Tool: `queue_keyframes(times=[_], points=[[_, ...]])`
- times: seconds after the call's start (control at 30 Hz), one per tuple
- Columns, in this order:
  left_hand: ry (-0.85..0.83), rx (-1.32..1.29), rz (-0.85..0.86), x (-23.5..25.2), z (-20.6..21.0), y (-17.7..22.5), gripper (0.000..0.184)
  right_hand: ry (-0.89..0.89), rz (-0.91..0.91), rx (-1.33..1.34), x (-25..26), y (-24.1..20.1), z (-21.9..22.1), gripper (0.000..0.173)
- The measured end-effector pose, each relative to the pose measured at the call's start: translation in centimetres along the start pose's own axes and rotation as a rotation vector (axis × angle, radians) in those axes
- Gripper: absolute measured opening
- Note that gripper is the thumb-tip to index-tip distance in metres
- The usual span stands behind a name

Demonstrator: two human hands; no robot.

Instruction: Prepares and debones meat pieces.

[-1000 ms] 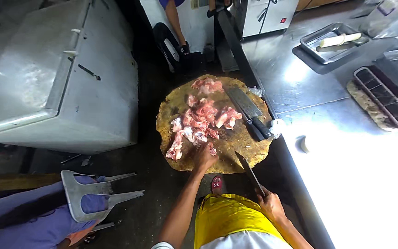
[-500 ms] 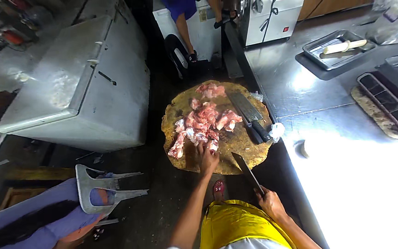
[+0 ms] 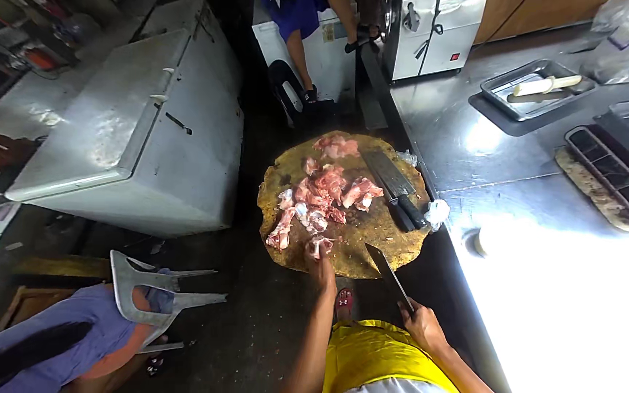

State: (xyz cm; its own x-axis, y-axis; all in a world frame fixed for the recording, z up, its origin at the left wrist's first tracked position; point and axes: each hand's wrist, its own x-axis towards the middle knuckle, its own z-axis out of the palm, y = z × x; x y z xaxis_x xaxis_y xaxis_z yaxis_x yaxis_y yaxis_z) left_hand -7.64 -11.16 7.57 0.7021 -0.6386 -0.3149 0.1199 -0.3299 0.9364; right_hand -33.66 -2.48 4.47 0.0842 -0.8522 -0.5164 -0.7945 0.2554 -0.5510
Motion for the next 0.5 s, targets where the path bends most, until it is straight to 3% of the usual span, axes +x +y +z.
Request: queue_keyframes(times=[0.17,0.3,0.5], points=[[-0.111,0.073,-0.117,-4.5,-0.8,-2.6,0.043,-0.003,-0.024,-0.028,0.3,0.1,-0.4,0.038],[-0.052,0.32,0.064,-1.9,-2.0,-1.8,0.051,0.005,-0.042,-0.085,0.0,-1.3,-1.9,0.033],[-0.095,0.414,0.224,-1.6,-1.7,-3.1,0.029,0.02,-0.148,-0.058,-0.7,-3.5,-3.9,0.034]])
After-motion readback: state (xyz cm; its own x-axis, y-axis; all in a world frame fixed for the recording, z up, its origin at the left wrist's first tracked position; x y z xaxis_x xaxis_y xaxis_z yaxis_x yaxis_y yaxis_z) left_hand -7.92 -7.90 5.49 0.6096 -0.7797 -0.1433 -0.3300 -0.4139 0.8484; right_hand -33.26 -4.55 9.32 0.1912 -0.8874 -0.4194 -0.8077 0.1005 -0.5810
